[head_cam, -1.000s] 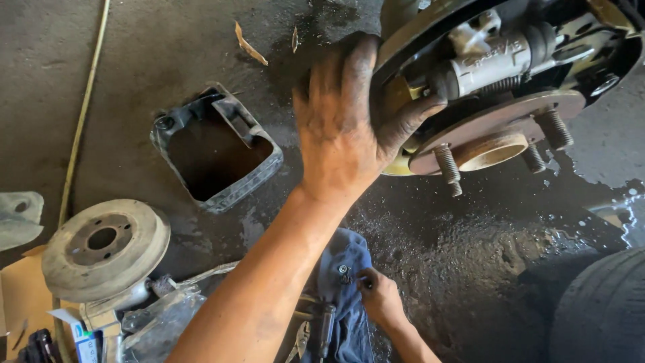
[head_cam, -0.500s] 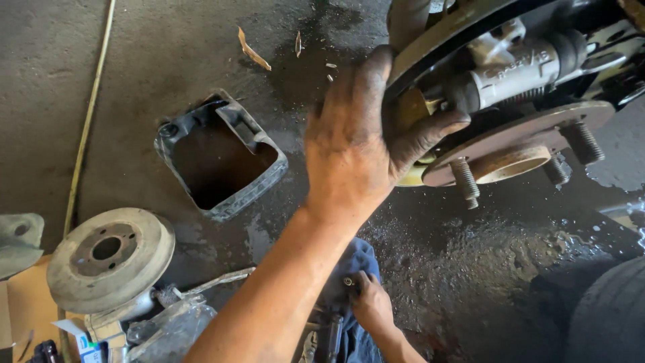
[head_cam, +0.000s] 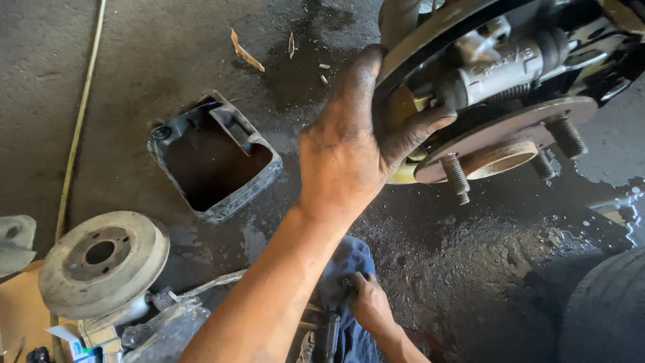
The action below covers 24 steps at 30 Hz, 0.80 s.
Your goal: Replace the brake shoes and springs on a vehicle's drum brake assembly.
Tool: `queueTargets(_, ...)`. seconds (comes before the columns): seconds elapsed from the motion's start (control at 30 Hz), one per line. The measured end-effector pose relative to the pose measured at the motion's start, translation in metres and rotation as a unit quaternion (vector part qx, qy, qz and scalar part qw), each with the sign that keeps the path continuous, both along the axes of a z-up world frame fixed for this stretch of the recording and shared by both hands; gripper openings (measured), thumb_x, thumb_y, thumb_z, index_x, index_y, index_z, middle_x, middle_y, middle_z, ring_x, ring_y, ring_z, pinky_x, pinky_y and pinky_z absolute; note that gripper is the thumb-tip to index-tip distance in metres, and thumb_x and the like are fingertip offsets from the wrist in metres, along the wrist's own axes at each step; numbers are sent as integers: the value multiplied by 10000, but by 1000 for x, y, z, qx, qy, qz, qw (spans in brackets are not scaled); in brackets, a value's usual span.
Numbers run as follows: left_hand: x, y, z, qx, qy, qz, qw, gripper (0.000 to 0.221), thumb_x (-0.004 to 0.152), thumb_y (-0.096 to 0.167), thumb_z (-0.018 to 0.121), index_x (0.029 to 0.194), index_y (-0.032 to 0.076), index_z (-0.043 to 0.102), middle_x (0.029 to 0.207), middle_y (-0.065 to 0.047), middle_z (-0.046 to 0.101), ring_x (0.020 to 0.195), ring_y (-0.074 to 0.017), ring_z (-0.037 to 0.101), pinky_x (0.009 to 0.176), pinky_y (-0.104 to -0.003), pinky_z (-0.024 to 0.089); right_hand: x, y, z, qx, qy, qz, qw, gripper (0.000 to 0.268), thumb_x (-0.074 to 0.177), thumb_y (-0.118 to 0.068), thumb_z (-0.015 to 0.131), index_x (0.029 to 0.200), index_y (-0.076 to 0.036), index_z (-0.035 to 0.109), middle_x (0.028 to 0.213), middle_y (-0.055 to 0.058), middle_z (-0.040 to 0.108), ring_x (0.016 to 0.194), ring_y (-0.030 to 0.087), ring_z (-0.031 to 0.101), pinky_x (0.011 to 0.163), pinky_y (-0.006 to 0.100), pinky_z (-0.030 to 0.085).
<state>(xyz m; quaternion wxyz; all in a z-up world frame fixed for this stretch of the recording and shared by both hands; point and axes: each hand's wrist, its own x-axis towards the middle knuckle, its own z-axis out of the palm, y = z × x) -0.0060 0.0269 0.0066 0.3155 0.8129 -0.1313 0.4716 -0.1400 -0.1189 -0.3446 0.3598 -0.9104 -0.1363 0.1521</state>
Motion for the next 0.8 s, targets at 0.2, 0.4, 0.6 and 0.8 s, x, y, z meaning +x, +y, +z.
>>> queueTargets(0.2,1,1,3,3,-19,2,1000,684,940,513,739,1348,59,431,1158,-152,714,900,-252,799,732,-293,708,2,13,6,35,89,-22,995,309,897,-58,556,1089,-166,773,1043,92,692,842,270,708,756,387,627)
queueTargets(0.4,2,1,0,2,-13,8,1000,667,948,484,758,1345,54,437,1115,-163,742,822,-250,800,667,-294,696,12,18,33,17,137,-12,990,445,844,-56,714,1281,-121,662,1207,136,616,999,322,705,885,426,651)
queueTargets(0.6,5,4,-2,21,-31,14,999,675,978,503,711,1349,10,439,1119,-198,743,851,-277,808,681,-304,707,20,17,87,31,110,-11,993,466,759,-4,685,1198,-161,704,1127,107,661,860,269,712,743,382,629)
queueTargets(0.8,8,4,-7,13,-30,-14,999,679,996,463,763,1405,82,377,1194,-163,740,914,-251,819,722,-280,725,37,14,155,-14,287,26,957,377,886,-14,610,1182,-179,776,864,5,768,591,78,596,521,202,462)
